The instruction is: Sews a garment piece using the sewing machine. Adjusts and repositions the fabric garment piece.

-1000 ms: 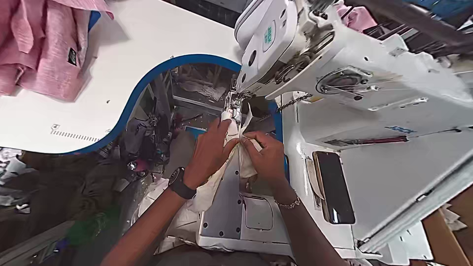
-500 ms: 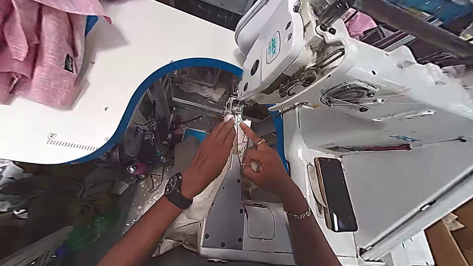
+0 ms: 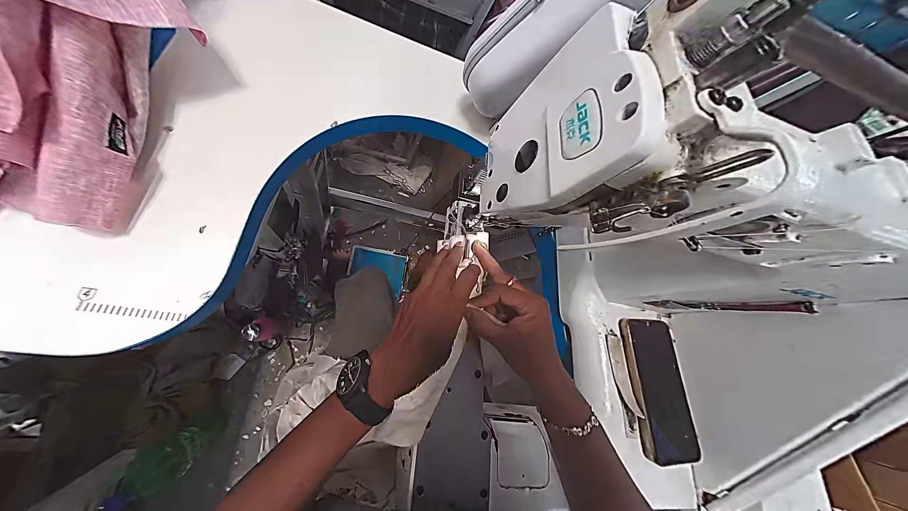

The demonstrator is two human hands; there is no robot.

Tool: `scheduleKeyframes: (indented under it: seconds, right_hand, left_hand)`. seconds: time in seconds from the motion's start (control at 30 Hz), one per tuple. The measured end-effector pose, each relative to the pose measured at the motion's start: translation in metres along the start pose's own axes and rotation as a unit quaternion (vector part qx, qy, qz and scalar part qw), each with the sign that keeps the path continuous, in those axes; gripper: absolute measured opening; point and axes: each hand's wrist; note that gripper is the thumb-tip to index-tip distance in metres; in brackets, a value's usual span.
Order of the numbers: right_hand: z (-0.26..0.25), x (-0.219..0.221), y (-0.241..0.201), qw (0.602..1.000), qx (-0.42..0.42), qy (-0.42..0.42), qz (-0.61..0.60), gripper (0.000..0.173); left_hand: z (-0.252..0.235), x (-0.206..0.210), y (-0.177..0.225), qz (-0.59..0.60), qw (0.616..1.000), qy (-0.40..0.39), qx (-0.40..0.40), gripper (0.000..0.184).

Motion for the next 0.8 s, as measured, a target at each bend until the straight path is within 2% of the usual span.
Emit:
scheduleKeyframes:
  seconds: [0.2, 0.4, 0.53, 0.6, 0.67, 0.7, 0.77, 0.8]
  right_hand:
    - [-0.001, 0.006, 0.000, 0.999, -0.017, 0.020, 0.023, 0.012]
    - [0.001, 0.022, -0.011, 0.978, -0.059, 0.086, 0.182, 0.017]
    - [-0.004, 0.029, -0.018, 0.957, -0.079, 0.129, 0.248, 0.017]
    - [0.002, 0.024, -0.027, 0.944, -0.063, 0.137, 0.293, 0.019]
    - [0.024, -0.001, -0.046, 0.933, -0.017, 0.075, 0.351, 0.020]
    - [0.039, -0.016, -0.051, 0.927, 0.012, 0.037, 0.372, 0.020]
    - [0.074, -0.041, -0.038, 0.930, 0.084, -0.051, 0.353, 0.020]
    - [0.086, -0.052, -0.021, 0.935, 0.112, -0.106, 0.318, 0.022]
  left_hand:
    - [-0.003, 0.002, -0.004, 0.008, 1.000, 0.017, 0.016, 0.027]
    - [-0.011, 0.005, -0.012, 0.034, 0.999, 0.027, -0.015, 0.027]
    - [-0.024, -0.002, -0.015, 0.053, 0.997, -0.020, -0.047, 0.028]
    - [-0.023, -0.001, -0.014, 0.035, 0.999, 0.005, -0.033, 0.026]
    - [-0.009, -0.016, 0.003, 0.064, 0.994, 0.000, -0.087, 0.028]
    - [0.005, -0.030, 0.012, 0.102, 0.985, -0.041, -0.131, 0.034]
    - [0.035, -0.050, 0.030, 0.161, 0.959, -0.123, -0.200, 0.040]
    - [0.046, -0.053, 0.040, 0.146, 0.960, -0.127, -0.201, 0.035]
Point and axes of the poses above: each hand's wrist, its own z-axis away from the middle knuckle, its own x-axis out of the palm, y = z × x, and after that the axes turned 5 degrees about z, right-handed
